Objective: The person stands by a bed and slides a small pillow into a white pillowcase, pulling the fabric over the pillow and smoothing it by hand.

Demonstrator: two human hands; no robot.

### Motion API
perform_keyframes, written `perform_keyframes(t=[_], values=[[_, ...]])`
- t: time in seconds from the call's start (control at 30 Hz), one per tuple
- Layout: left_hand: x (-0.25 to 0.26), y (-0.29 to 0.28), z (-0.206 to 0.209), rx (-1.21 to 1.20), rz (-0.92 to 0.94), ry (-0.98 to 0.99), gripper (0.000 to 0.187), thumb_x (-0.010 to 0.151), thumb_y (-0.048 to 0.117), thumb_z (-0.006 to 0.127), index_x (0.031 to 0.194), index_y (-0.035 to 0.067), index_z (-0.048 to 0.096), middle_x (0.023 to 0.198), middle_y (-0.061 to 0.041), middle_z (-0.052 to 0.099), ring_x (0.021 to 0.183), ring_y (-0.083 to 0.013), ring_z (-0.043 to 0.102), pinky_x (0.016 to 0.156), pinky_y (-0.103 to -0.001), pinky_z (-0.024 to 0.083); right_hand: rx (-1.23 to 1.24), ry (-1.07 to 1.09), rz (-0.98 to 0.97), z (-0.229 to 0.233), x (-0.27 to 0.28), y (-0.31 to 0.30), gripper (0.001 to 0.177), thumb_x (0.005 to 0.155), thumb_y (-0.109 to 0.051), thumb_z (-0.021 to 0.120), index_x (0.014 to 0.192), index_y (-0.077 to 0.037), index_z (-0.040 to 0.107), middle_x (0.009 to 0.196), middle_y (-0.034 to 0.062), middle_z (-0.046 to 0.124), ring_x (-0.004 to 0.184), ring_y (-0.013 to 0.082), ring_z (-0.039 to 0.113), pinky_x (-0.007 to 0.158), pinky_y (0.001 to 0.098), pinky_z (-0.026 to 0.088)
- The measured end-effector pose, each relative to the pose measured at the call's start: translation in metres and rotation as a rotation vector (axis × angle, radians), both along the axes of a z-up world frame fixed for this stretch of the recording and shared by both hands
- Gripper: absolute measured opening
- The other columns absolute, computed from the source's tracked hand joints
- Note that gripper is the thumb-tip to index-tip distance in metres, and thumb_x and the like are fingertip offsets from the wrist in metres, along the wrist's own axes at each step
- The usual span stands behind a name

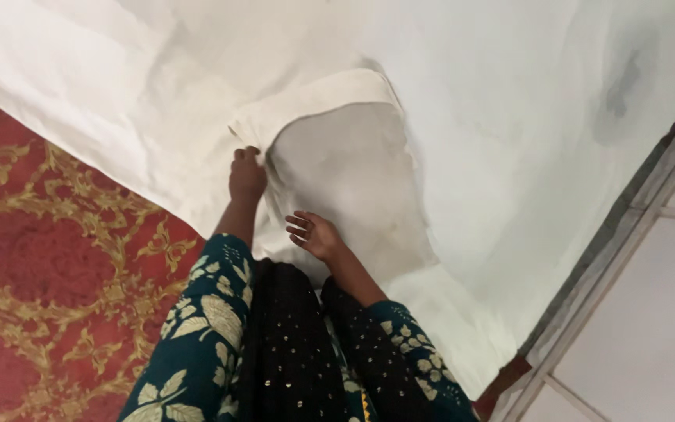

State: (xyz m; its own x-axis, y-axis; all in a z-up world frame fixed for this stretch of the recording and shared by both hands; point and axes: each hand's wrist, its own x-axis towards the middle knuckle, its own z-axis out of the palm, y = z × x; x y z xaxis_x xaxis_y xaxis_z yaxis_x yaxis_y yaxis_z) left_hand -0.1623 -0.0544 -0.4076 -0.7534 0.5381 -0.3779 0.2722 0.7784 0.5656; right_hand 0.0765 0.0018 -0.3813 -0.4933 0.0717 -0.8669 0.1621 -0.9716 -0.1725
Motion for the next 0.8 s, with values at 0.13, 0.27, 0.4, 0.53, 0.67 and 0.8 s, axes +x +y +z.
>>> perform_keyframes(t=[0.13, 0.27, 0.4, 0.53, 0.67, 0.8], values=[[-0.011, 0.033, 0.016, 0.045, -0.263, 0.242, 0.038, 0.088, 0.01, 0.068, 0.126, 0.009, 0.06, 0.127, -0.016, 0.059, 0.106, -0.0372, 0.063, 0.081, -0.049, 0.056, -0.175, 0.042, -0.354, -0.02, -0.053, -0.007, 0.04, 0.097, -0.034, 0.062, 0.125, -0.005, 0.059, 0.133, 0.0138, 0.065, 0.116, 0.0309, 0.061, 0.098, 0.0447, 0.051], [-0.023, 0.051, 0.019, 0.149, -0.329, 0.205, 0.039, 0.083, 0.012, 0.069, 0.121, 0.007, 0.059, 0.122, -0.016, 0.059, 0.105, -0.0374, 0.063, 0.083, -0.048, 0.056, -0.356, 0.041, -0.679, -0.045, -0.084, -0.018, 0.055, 0.096, -0.048, 0.071, 0.122, -0.004, 0.052, 0.132, 0.0148, 0.064, 0.122, 0.0326, 0.058, 0.103, 0.0461, 0.048], [-0.033, 0.065, 0.018, 0.153, -0.312, 0.164, 0.033, 0.082, 0.009, 0.064, 0.114, 0.008, 0.059, 0.119, -0.015, 0.061, 0.105, -0.0384, 0.062, 0.081, -0.048, 0.055, -0.368, 0.08, -0.884, -0.06, -0.107, -0.018, 0.077, 0.089, -0.054, 0.078, 0.135, 0.002, 0.054, 0.127, 0.0165, 0.064, 0.116, 0.0307, 0.055, 0.1, 0.0467, 0.047], [-0.041, 0.069, 0.024, 0.148, -0.298, 0.03, 0.019, 0.094, 0.012, 0.057, 0.112, 0.011, 0.059, 0.113, -0.013, 0.064, 0.106, -0.0364, 0.063, 0.084, -0.049, 0.054, -0.419, 0.028, -1.059, -0.062, -0.123, -0.004, 0.082, 0.083, -0.052, 0.078, 0.136, 0.004, 0.051, 0.128, 0.0228, 0.062, 0.117, 0.0362, 0.056, 0.101, 0.0513, 0.046], [-0.037, 0.068, 0.03, 0.165, -0.437, -0.108, 0.014, 0.097, 0.017, 0.051, 0.104, 0.011, 0.062, 0.108, -0.013, 0.067, 0.103, -0.0353, 0.066, 0.084, -0.05, 0.054, -0.394, 0.066, -1.145, -0.068, -0.118, -0.003, 0.059, 0.095, -0.032, 0.079, 0.14, -0.001, 0.055, 0.13, 0.0172, 0.064, 0.121, 0.0353, 0.06, 0.107, 0.0497, 0.05], [-0.003, 0.075, 0.029, 0.185, -0.683, -0.145, 0.023, 0.097, 0.025, 0.056, 0.112, 0.01, 0.066, 0.11, -0.014, 0.068, 0.098, -0.0344, 0.067, 0.082, -0.049, 0.053, -0.343, 0.112, -1.074, -0.06, -0.115, 0.006, 0.05, 0.098, -0.035, 0.071, 0.136, -0.004, 0.057, 0.13, 0.0151, 0.063, 0.12, 0.0334, 0.06, 0.107, 0.0492, 0.048]])
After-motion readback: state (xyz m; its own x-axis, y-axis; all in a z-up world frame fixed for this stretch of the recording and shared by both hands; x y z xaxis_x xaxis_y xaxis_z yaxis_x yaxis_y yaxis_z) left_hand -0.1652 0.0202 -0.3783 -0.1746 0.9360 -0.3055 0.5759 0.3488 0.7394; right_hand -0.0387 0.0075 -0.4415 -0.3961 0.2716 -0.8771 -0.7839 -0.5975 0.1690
